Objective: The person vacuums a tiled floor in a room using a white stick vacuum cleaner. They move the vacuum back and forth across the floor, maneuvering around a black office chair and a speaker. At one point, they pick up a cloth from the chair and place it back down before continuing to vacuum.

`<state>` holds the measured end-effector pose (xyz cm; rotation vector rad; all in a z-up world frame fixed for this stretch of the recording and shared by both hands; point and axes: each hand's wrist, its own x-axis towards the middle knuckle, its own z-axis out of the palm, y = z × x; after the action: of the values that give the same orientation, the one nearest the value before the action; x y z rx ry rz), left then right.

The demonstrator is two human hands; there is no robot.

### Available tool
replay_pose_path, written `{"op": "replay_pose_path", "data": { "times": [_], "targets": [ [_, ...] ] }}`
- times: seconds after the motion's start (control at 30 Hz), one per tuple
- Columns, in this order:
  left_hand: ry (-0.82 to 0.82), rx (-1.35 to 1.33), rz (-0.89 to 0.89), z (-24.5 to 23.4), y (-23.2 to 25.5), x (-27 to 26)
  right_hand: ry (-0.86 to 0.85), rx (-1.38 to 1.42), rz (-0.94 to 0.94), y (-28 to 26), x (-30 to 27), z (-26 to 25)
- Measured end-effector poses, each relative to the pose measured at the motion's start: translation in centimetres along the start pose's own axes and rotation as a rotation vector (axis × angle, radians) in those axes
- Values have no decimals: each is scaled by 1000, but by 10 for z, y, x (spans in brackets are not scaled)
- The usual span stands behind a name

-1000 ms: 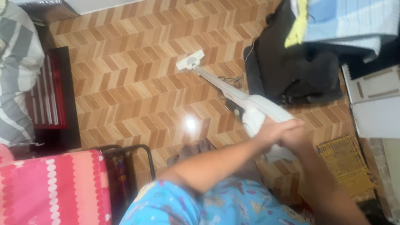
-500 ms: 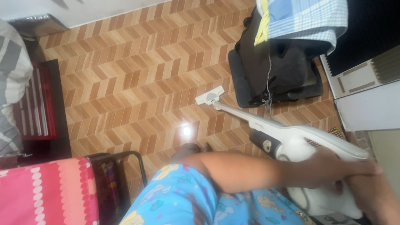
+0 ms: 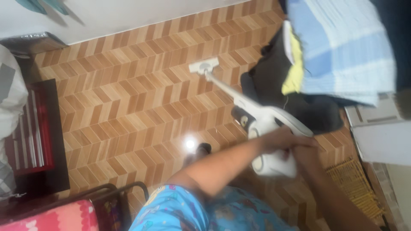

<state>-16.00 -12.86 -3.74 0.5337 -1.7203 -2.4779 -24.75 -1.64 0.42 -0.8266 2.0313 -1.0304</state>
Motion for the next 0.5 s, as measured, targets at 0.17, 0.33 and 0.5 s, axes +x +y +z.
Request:
{"op": "replay_pose_path", "data": {
  "times": [0.17,0.33,0.5],
  "targets": [
    [102,-24,-44,-149,19,12,-57,51,46,-21,133,102],
    [270,-149,-72,-264,33,17,-72,87,56,-56,220,195],
    [396,-218,-83,-329,38,12,-71,219,67,-83,264,257]
  ]
}}
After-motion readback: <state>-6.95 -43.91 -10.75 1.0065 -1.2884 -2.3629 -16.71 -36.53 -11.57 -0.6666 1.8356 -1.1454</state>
